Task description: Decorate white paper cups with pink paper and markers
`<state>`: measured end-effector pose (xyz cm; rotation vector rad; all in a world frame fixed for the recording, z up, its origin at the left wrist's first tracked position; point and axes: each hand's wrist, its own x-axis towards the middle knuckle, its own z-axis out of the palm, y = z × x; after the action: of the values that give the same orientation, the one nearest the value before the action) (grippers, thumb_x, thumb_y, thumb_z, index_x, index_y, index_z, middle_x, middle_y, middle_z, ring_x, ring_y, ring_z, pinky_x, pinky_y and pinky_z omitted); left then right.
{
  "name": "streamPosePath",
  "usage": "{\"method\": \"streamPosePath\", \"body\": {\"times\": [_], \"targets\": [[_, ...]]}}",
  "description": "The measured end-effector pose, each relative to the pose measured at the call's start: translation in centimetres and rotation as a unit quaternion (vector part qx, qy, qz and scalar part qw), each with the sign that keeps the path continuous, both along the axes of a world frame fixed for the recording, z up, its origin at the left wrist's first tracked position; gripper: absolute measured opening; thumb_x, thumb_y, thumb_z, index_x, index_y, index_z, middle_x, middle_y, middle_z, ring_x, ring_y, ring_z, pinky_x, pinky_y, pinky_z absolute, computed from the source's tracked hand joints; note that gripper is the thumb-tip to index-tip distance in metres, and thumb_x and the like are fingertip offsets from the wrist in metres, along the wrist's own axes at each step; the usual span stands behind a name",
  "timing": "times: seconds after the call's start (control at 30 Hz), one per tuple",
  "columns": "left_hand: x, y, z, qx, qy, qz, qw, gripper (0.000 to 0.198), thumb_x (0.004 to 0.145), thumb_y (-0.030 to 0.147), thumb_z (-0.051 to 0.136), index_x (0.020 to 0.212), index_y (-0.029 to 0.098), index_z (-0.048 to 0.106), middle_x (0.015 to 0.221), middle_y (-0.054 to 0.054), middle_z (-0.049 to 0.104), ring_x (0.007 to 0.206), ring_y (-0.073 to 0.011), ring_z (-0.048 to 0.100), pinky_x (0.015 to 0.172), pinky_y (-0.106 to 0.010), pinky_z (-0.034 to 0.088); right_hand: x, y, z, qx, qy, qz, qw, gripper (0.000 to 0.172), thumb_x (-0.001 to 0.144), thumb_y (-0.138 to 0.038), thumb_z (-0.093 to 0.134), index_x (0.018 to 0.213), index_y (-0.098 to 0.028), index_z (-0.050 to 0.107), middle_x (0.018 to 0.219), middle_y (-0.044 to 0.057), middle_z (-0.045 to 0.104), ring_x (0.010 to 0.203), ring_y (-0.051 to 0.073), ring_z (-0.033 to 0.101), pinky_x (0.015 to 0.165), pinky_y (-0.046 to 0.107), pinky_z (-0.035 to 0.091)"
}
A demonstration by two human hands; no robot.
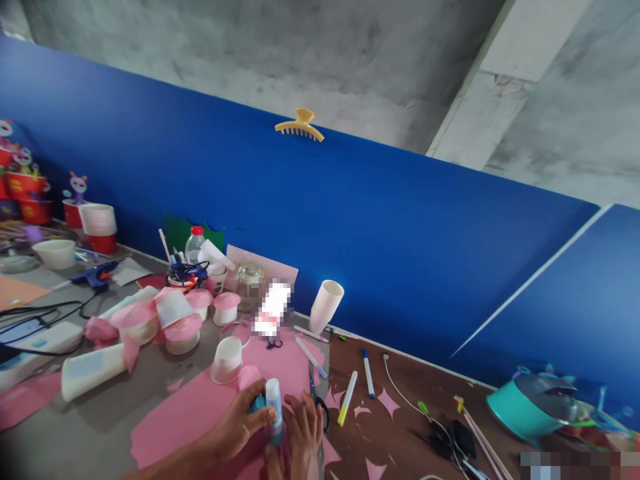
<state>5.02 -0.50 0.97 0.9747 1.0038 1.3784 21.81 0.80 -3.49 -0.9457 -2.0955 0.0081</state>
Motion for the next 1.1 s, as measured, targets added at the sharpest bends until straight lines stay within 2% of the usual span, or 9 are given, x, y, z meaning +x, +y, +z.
{"method": "streamPosePath", "body": {"times": [0.07,0.2,0.37,0.47,0.53,0.67,0.77,0.97,1.1], "targets": [[0.0,0.0,-0.3,-0.004,-0.001,0.005,1.000,0.051,0.062,0.058,0.089,0.073,0.019,0.058,0.066,0.003,0.046,0.064,-0.0132,0.040,0.061,-0.027,0.034,0.0,0.1,-0.2,-0.005,0.014,0.017,1.000,0.038,0.083,-0.023,0.061,0.120,-0.029,0.065,0.123,0.008,0.073,0.128,0.039,0.061,0.101,0.058,0.052],[0.1,-0.2,-0.6,0.011,0.013,-0.008,1.000,0.053,0.062,0.060,0.088,0.073,0.019,0.058,0.069,0.003,0.047,0.067,-0.0139,0.041,0.064,-0.029,0.035,-0.1,0.2,-0.7,-0.008,0.070,0.004,0.997,0.024,0.086,-0.015,0.055,0.104,-0.026,0.066,0.110,0.009,0.075,0.115,0.034,0.068,0.091,0.049,0.059],[0.1,-0.3,0.0,-0.006,0.025,-0.016,1.000,0.052,0.061,0.057,0.090,0.072,0.020,0.055,0.069,0.003,0.044,0.067,-0.0142,0.038,0.063,-0.029,0.035,-0.1,0.4,-0.8,-0.001,0.058,-0.026,0.998,0.015,0.091,-0.026,0.055,0.101,-0.026,0.067,0.102,0.009,0.074,0.106,0.034,0.069,0.093,0.055,0.055],[0.1,-0.2,0.3,-0.012,0.022,-0.002,1.000,0.051,0.062,0.059,0.087,0.072,0.021,0.056,0.069,0.003,0.045,0.067,-0.0152,0.038,0.062,-0.029,0.035,0.3,0.6,-1.4,0.003,0.031,0.001,1.000,0.032,0.089,-0.037,0.062,0.119,-0.026,0.065,0.114,0.011,0.073,0.116,0.038,0.066,0.096,0.058,0.054],[0.2,-0.3,0.4,-0.014,0.018,0.001,1.000,0.051,0.062,0.060,0.087,0.071,0.021,0.055,0.068,0.003,0.044,0.067,-0.0154,0.038,0.062,-0.030,0.035,0.5,0.7,-2.0,0.004,0.026,0.012,1.000,0.036,0.090,-0.034,0.060,0.125,-0.027,0.063,0.121,0.011,0.072,0.124,0.039,0.063,0.098,0.057,0.054],[0.2,-0.4,0.4,-0.026,0.022,-0.012,0.999,0.050,0.061,0.055,0.089,0.072,0.021,0.055,0.069,0.003,0.044,0.067,-0.0151,0.038,0.063,-0.030,0.035,0.3,0.7,-2.9,-0.010,0.046,-0.002,0.999,0.025,0.085,-0.031,0.065,0.110,-0.027,0.066,0.112,0.010,0.074,0.117,0.037,0.066,0.093,0.054,0.056],[0.1,-0.5,0.3,-0.019,0.029,-0.012,0.999,0.051,0.063,0.058,0.087,0.072,0.020,0.054,0.069,0.003,0.044,0.067,-0.0145,0.038,0.062,-0.029,0.035,0.3,0.7,-2.4,-0.013,0.035,-0.018,0.999,0.023,0.081,-0.034,0.070,0.102,-0.027,0.066,0.103,0.009,0.074,0.106,0.037,0.068,0.092,0.055,0.055],[-0.1,-0.4,0.2,-0.018,0.033,-0.008,0.999,0.046,0.067,0.054,0.086,0.074,0.020,0.055,0.068,0.004,0.044,0.066,-0.0135,0.038,0.062,-0.027,0.035,1.1,0.9,-1.1,0.018,-0.049,0.032,0.998,0.043,0.081,-0.029,0.065,0.125,-0.028,0.062,0.122,0.009,0.072,0.122,0.040,0.062,0.097,0.056,0.051],[0.5,-0.6,0.3,-0.031,-0.004,-0.011,0.999,0.046,0.065,0.049,0.088,0.072,0.020,0.052,0.068,0.004,0.044,0.066,-0.0131,0.040,0.061,-0.026,0.035,0.7,0.9,-1.1,0.042,-0.010,0.016,0.999,0.029,0.081,-0.027,0.066,0.110,-0.026,0.062,0.108,0.008,0.074,0.110,0.035,0.067,0.090,0.049,0.054]]}}
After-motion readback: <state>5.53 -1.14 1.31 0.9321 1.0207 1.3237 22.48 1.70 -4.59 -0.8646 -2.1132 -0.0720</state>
